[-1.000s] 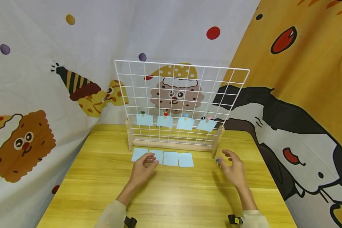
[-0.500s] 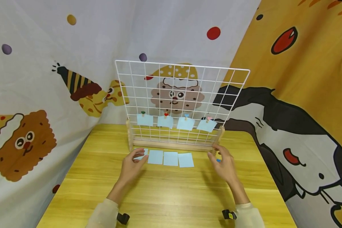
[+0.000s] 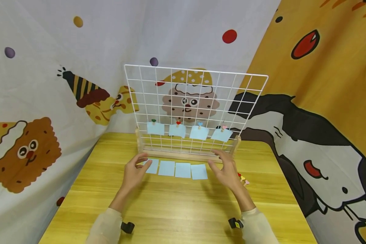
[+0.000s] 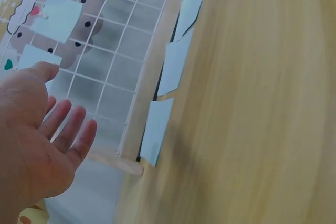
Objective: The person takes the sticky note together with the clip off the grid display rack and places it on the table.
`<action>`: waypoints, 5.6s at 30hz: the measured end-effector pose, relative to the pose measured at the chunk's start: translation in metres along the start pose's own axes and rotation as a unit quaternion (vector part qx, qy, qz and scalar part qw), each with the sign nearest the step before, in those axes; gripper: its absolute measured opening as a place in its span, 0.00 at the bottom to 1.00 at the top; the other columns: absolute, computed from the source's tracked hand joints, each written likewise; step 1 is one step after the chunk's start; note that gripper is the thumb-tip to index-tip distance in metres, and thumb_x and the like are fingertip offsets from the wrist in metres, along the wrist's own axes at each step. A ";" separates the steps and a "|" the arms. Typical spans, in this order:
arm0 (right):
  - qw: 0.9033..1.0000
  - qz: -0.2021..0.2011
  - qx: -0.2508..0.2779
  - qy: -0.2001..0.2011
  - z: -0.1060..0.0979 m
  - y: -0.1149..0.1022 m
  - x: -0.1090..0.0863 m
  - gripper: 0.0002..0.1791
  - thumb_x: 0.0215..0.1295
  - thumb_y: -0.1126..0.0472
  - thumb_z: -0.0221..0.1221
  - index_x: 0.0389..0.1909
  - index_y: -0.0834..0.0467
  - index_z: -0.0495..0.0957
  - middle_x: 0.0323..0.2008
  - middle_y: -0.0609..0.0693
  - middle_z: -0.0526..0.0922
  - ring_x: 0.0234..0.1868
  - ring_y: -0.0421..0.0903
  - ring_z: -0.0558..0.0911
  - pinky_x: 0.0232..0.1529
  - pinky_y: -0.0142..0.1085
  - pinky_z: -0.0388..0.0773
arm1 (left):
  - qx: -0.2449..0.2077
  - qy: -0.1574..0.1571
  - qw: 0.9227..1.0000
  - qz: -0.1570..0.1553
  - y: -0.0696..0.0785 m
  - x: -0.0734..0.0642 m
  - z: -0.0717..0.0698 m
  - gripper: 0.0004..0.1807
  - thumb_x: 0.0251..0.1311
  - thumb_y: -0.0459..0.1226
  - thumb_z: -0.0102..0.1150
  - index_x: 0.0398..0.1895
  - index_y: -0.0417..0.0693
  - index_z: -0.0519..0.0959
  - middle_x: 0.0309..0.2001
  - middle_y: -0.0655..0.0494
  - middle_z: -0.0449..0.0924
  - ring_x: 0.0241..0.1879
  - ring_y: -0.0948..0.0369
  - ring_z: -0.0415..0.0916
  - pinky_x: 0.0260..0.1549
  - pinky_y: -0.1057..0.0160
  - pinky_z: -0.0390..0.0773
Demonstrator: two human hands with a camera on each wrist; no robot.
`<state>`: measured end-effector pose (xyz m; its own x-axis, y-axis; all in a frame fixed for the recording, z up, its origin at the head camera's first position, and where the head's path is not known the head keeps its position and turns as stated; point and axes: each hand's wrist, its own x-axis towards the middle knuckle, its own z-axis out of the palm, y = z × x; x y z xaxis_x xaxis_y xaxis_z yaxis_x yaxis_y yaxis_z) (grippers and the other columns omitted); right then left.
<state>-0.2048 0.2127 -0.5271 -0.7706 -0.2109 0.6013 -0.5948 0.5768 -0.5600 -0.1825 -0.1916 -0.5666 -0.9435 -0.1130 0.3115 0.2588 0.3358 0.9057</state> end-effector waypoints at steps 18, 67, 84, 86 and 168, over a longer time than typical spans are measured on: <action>0.998 -0.052 0.034 -0.031 0.035 -0.043 0.049 0.24 0.75 0.61 0.72 0.69 0.62 0.84 0.68 0.62 0.88 0.67 0.62 0.86 0.69 0.62 0.83 | 0.010 0.028 0.999 0.033 0.010 0.044 -0.010 0.22 0.78 0.38 0.71 0.70 0.42 0.84 0.65 0.40 0.89 0.63 0.40 0.89 0.50 0.82 0.82; 0.985 -0.147 0.056 -0.075 0.099 -0.098 0.135 0.25 0.78 0.63 0.70 0.70 0.69 0.81 0.67 0.65 0.88 0.67 0.62 0.88 0.74 0.53 0.84 | 0.007 0.084 0.996 0.010 0.028 0.096 0.005 0.16 0.76 0.32 0.70 0.62 0.35 0.87 0.57 0.35 0.92 0.59 0.38 0.90 0.46 0.83 0.78; 0.981 -0.169 0.008 -0.091 0.118 -0.107 0.162 0.27 0.81 0.62 0.67 0.75 0.68 0.78 0.74 0.66 0.83 0.76 0.63 0.82 0.82 0.52 0.77 | 0.040 0.091 0.995 0.011 0.030 0.100 0.004 0.11 0.77 0.32 0.70 0.56 0.35 0.89 0.53 0.35 0.94 0.53 0.39 0.92 0.43 0.85 0.76; 0.981 -0.172 0.003 -0.093 0.121 -0.108 0.164 0.27 0.81 0.62 0.67 0.75 0.68 0.78 0.74 0.66 0.83 0.76 0.62 0.82 0.82 0.51 0.77 | 0.043 0.090 0.995 0.012 0.029 0.100 0.004 0.11 0.77 0.32 0.70 0.56 0.35 0.90 0.53 0.35 0.94 0.53 0.39 0.92 0.43 0.85 0.76; 0.992 -0.114 0.035 0.034 0.162 -0.112 0.187 0.04 0.68 0.71 0.75 0.41 0.64 0.96 0.46 0.57 0.98 0.44 0.52 0.96 0.47 0.43 0.92 | 0.032 0.085 0.996 0.003 0.028 0.104 0.002 0.09 0.76 0.31 0.71 0.53 0.35 0.91 0.52 0.36 0.94 0.52 0.42 0.92 0.41 0.85 0.77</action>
<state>-0.3194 -0.0193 -0.4447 -0.5991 -0.2747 0.7521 -0.7678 0.4635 -0.4424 -0.2741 -0.1920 -0.5095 -0.8917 -0.2662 0.3660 0.2457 0.3944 0.8855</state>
